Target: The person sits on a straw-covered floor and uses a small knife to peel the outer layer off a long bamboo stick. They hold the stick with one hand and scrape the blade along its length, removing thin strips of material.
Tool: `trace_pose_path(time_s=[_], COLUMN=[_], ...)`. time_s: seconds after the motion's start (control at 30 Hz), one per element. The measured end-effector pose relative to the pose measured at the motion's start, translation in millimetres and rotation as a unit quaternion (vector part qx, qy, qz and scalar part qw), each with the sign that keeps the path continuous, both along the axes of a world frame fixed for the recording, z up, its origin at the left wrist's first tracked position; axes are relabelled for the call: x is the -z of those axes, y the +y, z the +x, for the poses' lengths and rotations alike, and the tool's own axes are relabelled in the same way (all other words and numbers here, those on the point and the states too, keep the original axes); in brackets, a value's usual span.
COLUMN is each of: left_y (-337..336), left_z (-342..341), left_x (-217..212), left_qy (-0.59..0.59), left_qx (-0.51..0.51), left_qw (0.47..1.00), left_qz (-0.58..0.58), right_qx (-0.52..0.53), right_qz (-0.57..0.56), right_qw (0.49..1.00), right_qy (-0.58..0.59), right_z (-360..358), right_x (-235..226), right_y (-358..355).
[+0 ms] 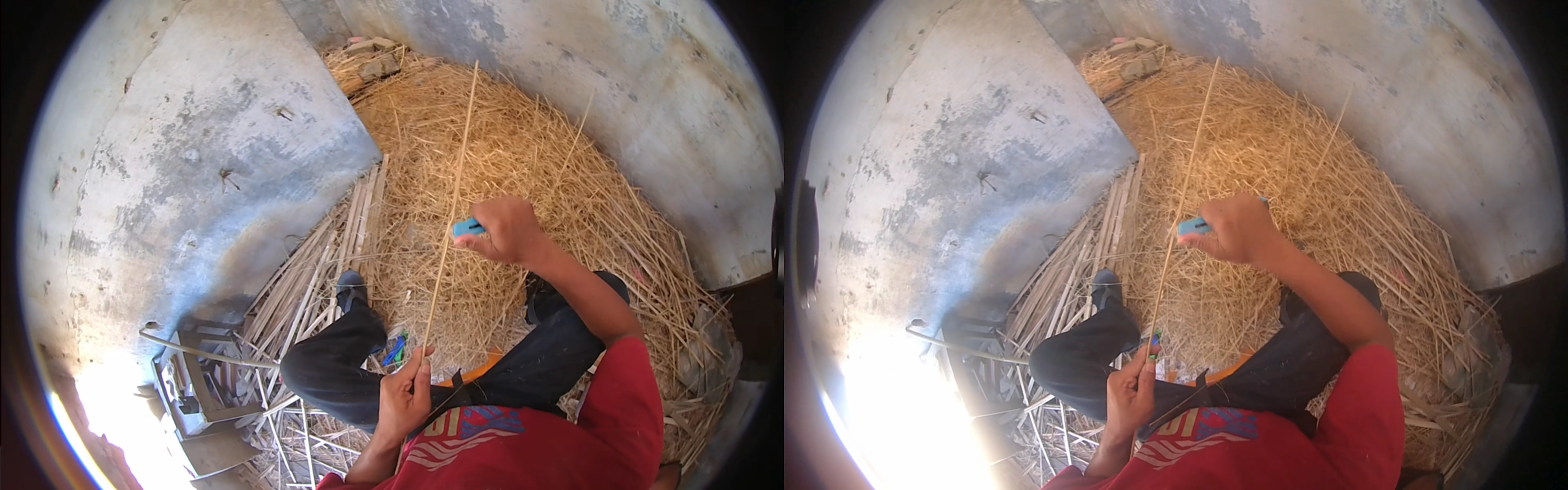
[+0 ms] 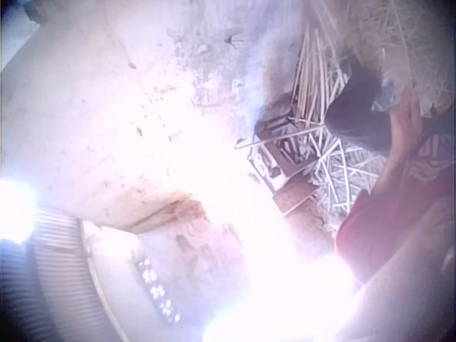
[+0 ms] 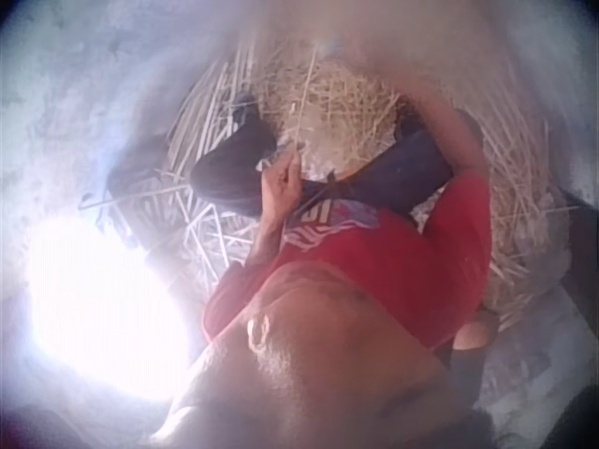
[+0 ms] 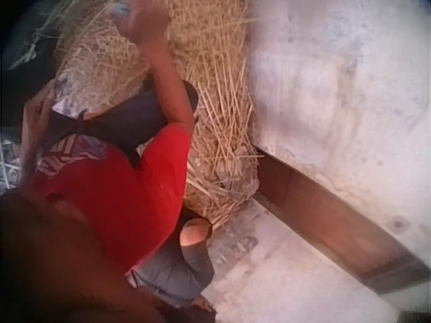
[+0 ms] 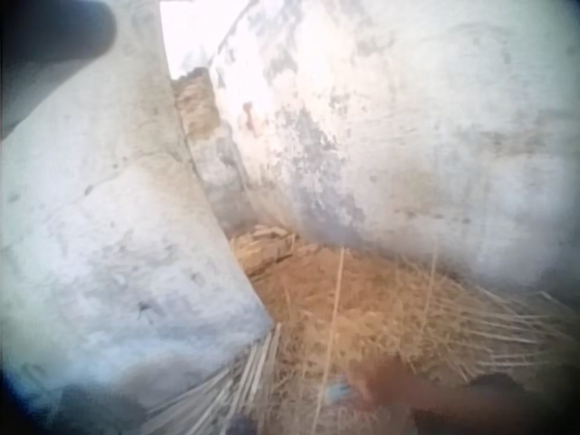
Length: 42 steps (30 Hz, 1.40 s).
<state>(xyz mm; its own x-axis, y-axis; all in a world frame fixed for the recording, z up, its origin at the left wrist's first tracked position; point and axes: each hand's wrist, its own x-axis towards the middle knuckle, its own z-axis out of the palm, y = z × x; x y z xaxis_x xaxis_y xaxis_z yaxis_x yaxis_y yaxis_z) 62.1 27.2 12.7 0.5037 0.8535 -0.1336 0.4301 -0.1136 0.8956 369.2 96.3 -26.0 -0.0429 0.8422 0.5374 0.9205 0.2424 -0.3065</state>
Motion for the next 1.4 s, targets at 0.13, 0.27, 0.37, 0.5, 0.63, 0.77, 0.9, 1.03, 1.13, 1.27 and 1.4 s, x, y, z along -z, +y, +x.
trace_pose_path(time_s=[0.13,0.27,0.37,0.5,0.63,0.77,0.9,1.03,1.13,1.27,1.4], left_y=[1,-2,-5,-11,-33,-22,-2,12,13,10,3], left_z=[0,1,-3,-12,-31,-23,-15,-9,-5,-1,4], left_x=[-3,-7,1,1,2,6,13,18,20,23,14], left_qy=[0.004,0.018,0.011,0.025,0.0,-0.022,-0.16,-0.298,-0.29,-0.228,-0.162], left_qx=[0.006,0.002,0.016,0.052,0.047,0.025,-0.016,-0.059,-0.059,-0.044,-0.017], left_qw=[1.0,1.0,1.0,0.998,0.997,0.995,0.964,0.903,0.906,0.935,0.96], left_qz=[0.016,0.023,0.011,-0.013,-0.055,-0.092,-0.213,-0.303,-0.304,-0.269,-0.228], right_qx=[-0.045,0.014,0.031,0.25,0.264,0.075,0.001,0.058,0.024,0.014,0.1], right_qz=[0.041,0.035,0.05,-0.026,-0.092,-0.087,-0.039,-0.063,-0.012,-0.006,-0.041], right_qw=[0.998,0.999,0.998,0.968,0.96,0.993,0.999,0.994,0.998,1.0,0.994], right_qy=[-0.014,-0.008,-0.021,-0.019,0.0,-0.028,0.011,0.07,0.058,-0.004,-0.001], right_z=[-19,-11,4,45,96,4,-46,-30,-45,-55,-19], right_x=[-3,2,14,29,23,35,12,3,-7,4,10], right_y=[-9,0,9,23,21,-6,-15,-16,-21,-24,0])
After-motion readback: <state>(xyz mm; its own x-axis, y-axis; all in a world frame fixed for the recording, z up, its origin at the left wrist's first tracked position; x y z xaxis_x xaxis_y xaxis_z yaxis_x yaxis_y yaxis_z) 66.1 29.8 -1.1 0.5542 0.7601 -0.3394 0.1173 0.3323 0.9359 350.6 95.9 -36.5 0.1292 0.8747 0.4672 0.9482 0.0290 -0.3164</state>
